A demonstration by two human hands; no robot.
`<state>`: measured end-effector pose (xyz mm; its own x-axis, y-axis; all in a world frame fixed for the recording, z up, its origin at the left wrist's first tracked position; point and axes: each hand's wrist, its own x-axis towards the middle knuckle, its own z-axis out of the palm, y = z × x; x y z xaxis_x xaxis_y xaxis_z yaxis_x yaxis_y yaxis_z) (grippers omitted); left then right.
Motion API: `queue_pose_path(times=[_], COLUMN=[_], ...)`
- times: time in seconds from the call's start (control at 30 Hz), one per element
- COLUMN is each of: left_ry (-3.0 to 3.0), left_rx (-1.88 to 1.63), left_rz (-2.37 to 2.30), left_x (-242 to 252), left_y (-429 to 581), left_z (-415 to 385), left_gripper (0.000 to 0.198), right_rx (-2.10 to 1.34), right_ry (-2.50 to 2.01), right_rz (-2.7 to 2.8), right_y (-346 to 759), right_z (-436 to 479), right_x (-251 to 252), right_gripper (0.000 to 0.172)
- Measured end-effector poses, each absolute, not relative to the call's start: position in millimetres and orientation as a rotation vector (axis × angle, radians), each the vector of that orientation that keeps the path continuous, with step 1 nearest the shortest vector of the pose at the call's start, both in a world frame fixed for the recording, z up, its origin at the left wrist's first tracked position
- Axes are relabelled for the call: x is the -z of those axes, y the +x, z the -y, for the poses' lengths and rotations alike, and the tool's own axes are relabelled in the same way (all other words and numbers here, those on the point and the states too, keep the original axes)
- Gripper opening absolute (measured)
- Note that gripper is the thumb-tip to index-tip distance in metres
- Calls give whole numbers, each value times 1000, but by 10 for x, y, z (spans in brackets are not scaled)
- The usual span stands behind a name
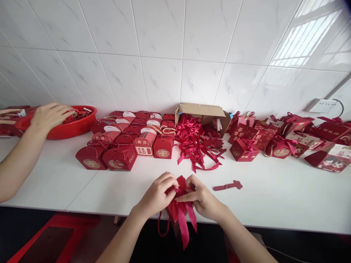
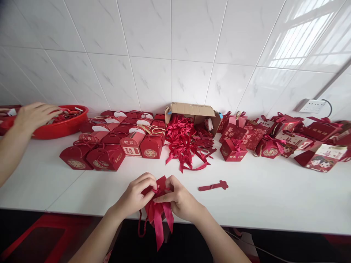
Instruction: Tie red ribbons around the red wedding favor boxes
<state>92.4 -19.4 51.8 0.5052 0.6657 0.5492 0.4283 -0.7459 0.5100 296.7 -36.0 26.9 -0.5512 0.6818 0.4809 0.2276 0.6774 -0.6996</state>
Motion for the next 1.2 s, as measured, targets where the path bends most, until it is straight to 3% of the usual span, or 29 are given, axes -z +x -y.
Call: queue_pose_path(times=[0.4, 0.6, 1.0, 1.2], left_ry=[2553, 2336, 2155, 2018], left_rx=[-1063, -832, -577, -589], left_rz=[-1106, -1020, -994, -1058], left_x=[-515, -616, -604, -507], left_y=[928, 834, 799, 774], left_z=[208, 237, 170, 120], left_gripper=[34, 20, 14, 28], right_rx=[-766, -779, -766, -777], right_ry=[-698, -708, -695, -717], right_rz=[2088, 2083, 2086, 2073], right_y=[2949, 2948, 2944, 2944], right_z=[397, 400, 403, 390], right_x=[-264, -280, -237, -240], right_gripper=[40, 42, 44, 43])
